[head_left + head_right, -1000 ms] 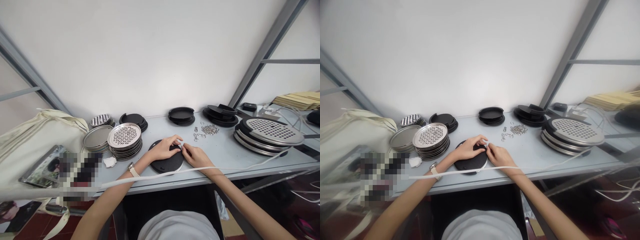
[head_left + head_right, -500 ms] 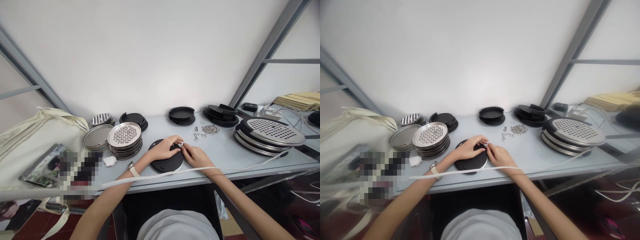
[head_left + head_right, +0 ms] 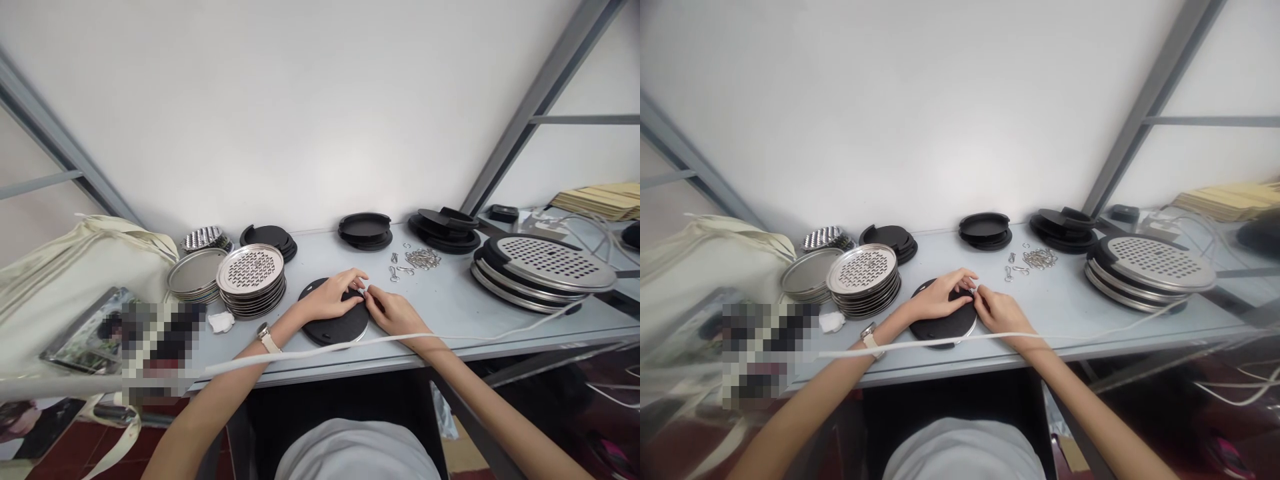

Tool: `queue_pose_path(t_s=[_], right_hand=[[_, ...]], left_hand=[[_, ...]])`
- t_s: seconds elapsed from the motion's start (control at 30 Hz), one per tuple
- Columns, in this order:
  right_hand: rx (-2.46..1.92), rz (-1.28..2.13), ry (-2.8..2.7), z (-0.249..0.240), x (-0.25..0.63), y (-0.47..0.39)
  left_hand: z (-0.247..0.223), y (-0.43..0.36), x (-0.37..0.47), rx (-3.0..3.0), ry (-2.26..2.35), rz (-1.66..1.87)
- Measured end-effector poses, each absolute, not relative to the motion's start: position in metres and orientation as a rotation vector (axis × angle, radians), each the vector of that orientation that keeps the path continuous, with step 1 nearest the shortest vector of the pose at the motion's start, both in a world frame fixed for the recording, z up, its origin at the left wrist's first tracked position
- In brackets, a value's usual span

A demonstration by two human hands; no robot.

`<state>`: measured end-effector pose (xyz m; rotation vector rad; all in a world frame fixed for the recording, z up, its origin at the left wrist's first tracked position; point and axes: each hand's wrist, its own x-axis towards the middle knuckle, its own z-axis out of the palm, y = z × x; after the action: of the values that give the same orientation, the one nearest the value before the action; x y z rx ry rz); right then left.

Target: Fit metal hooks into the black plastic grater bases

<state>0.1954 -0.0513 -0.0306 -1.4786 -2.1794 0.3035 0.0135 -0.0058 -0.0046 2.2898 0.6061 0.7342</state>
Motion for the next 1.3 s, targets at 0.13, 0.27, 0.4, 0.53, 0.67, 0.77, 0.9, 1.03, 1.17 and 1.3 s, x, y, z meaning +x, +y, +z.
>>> queue_pose_path(t_s=[0.13, 0.27, 0.4, 0.53, 0.67, 0.77, 0.9, 1.03, 1.17, 1.3], right_hand=[[-1.482, 0.279, -2.162, -0.031, 0.195, -0.051], [-1.497, 0.266, -2.151, -0.032, 0.195, -0.051], [-1.492, 0.266, -2.149, -0.032, 0.195, -0.051], [-1.478, 0.270, -2.141, -0.032, 0.195, -0.052], [-1.482, 0.273, -2.116, -0.031, 0.195, -0.052], [-1.484, 0.281, -2.101, -0.032, 0.195, -0.052], [-1.494, 0.281, -2.080, -0.032, 0.195, -0.052], [-1.487, 0.292, -2.074, -0.032, 0.195, -0.052], [-1.480, 0.293, -2.064, -0.032, 0.196, -0.053], [-1.492, 0.282, -2.009, -0.032, 0.197, -0.052]], left_hand=[[-0.002, -0.007, 0.014, 2.307, 0.642, 0.728], [0.003, -0.010, 0.015, 2.373, 0.675, 0.746], [0.007, -0.012, 0.015, 2.395, 0.690, 0.745], [0.008, -0.012, 0.014, 2.376, 0.708, 0.732], [0.006, -0.011, 0.014, 2.320, 0.687, 0.717], [0.004, -0.010, 0.014, 2.278, 0.656, 0.714], [0.002, -0.009, 0.014, 2.260, 0.643, 0.722], [0.003, -0.009, 0.014, 2.253, 0.634, 0.728], [0.004, -0.010, 0.014, 2.258, 0.616, 0.731], [0.002, -0.009, 0.014, 2.267, 0.574, 0.727]])
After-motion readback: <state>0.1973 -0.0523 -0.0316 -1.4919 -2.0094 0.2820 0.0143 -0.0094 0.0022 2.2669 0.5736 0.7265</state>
